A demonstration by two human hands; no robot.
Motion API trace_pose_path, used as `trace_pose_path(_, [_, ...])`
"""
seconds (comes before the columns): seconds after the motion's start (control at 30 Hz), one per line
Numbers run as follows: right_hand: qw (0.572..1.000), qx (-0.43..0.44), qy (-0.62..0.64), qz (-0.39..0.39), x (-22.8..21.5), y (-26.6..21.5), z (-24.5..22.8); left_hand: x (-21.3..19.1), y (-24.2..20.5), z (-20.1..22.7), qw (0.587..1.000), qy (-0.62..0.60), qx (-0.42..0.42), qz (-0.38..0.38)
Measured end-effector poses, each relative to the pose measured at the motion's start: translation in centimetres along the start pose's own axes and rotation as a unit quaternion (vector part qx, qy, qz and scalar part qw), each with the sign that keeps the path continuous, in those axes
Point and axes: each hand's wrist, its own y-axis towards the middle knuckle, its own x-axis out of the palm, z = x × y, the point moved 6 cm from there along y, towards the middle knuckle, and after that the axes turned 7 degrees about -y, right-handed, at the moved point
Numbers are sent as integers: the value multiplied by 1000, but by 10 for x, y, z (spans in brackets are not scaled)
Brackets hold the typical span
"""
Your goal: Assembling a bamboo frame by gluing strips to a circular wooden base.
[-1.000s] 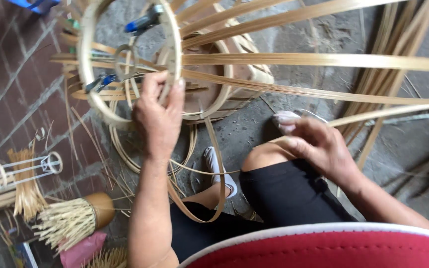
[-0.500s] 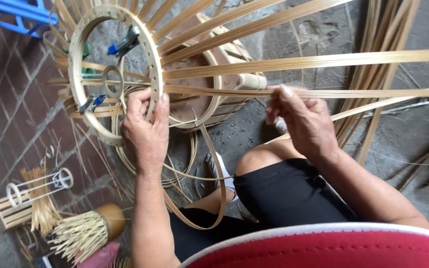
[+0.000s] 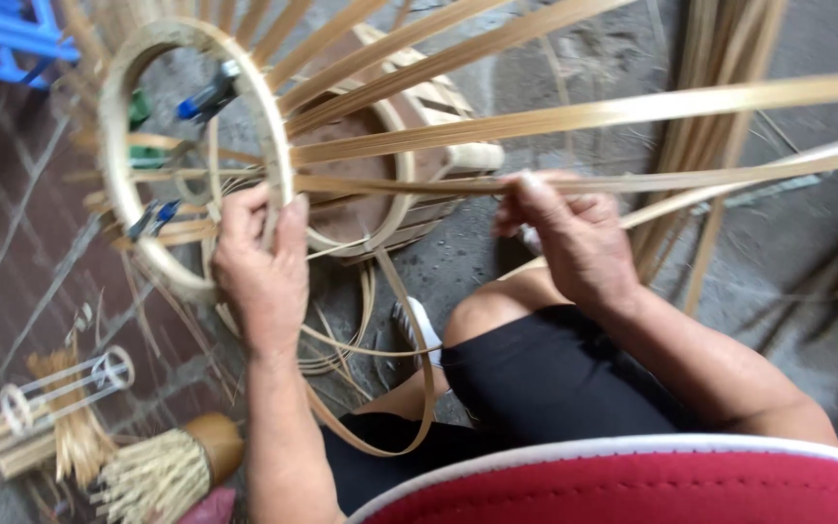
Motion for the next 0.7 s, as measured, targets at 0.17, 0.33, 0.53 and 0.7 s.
trace_pose_path(0.17, [996,-18,-52,72,-4,-28,-8,1,-1,3,1000,-15,12,-10])
trace_pose_path(0.33, [988,-59,-110,94,-24,-62,-32,-14,-3,-31,996,-79,-16,-23])
trace_pose_path(0.53, [972,-149,-160,84,-79,-97,-95,-54,91,-272,982,-125,-71,-126])
trace_pose_path(0.7, [865,-80,-390,307,-213,-113,-163,-31,85,-239,969,28,-166,-180])
